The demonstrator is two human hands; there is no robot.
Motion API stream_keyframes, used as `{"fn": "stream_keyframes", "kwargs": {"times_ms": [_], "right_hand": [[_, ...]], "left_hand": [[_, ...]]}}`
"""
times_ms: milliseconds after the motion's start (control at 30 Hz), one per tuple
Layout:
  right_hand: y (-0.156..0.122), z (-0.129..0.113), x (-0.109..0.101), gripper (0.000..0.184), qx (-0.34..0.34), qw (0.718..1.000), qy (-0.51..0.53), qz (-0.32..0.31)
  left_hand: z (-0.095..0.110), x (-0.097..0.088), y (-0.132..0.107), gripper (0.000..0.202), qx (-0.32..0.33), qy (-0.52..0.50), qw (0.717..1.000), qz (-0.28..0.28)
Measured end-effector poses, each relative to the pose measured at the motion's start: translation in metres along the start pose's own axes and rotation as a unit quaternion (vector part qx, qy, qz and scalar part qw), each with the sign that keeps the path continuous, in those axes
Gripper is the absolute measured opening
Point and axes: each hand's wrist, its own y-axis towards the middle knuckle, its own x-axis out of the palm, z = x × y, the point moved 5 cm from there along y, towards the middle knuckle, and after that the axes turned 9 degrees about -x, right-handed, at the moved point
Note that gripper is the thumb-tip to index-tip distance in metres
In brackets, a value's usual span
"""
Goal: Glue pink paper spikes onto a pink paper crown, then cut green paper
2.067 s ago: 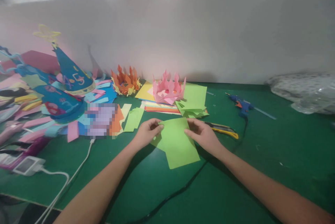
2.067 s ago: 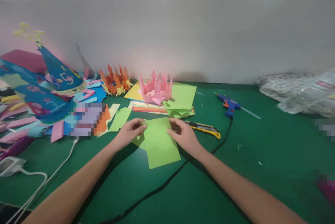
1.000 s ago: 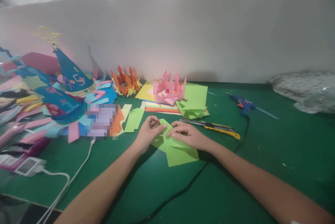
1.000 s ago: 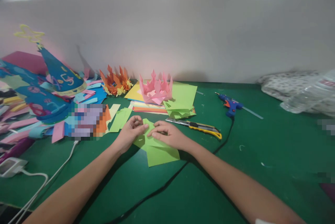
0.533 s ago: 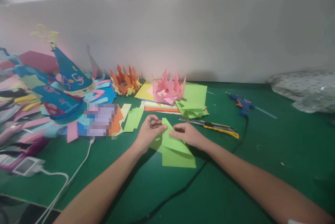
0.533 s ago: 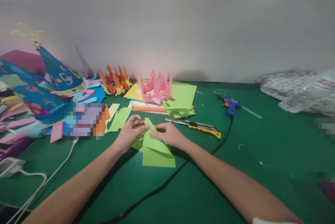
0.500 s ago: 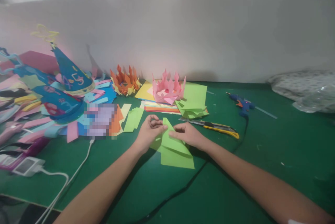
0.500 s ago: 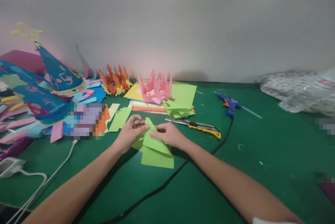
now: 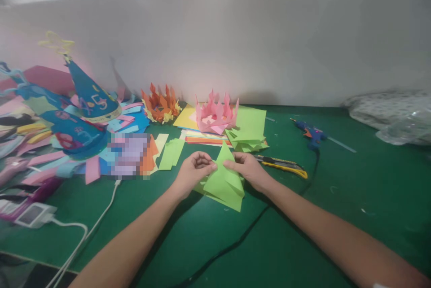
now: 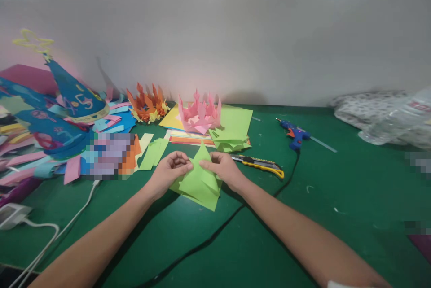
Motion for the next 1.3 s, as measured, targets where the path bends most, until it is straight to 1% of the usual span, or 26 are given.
{"fn": "stream_keyframes", "kwargs": {"times_ms": [233,600,767,867,1133,1300], "right_hand": [[-0.0004,-0.0005,-0.002,0.032,-0.02,0.999,-0.028,0.013],[-0.0016,-0.0025,0.0006,0.03,-0.029,0.999,-0.02,0.012],[-0.0025,-0.0027,0.0012,0.034,-0.005,1.0,-0.006,0.001],[-0.0037,-0.0023,0.0013,0.036,0.008,1.0,-0.019,0.01],[-0.0048,-0.0068,0.0021,0.035,-0.003,0.999,-0.039,0.029],[-0.0042,-0.0084,0.0014,0.038,-0.006,0.998,-0.057,0.034]], "left_hand": [[0.0012,0.002,-0.0017,0.032,0.015,0.022,1.0,-0.017],[-0.0003,0.0007,-0.0032,0.03,0.009,0.026,1.0,-0.012],[0.0006,0.003,-0.0035,0.032,0.018,0.011,0.999,-0.029],[0.0007,0.0056,-0.0046,0.033,0.013,0.015,0.999,-0.036],[0.0016,0.0083,-0.0058,0.032,0.026,0.036,0.999,-0.03],[0.0008,0.0076,-0.0047,0.032,0.027,0.041,0.998,-0.028]]}}
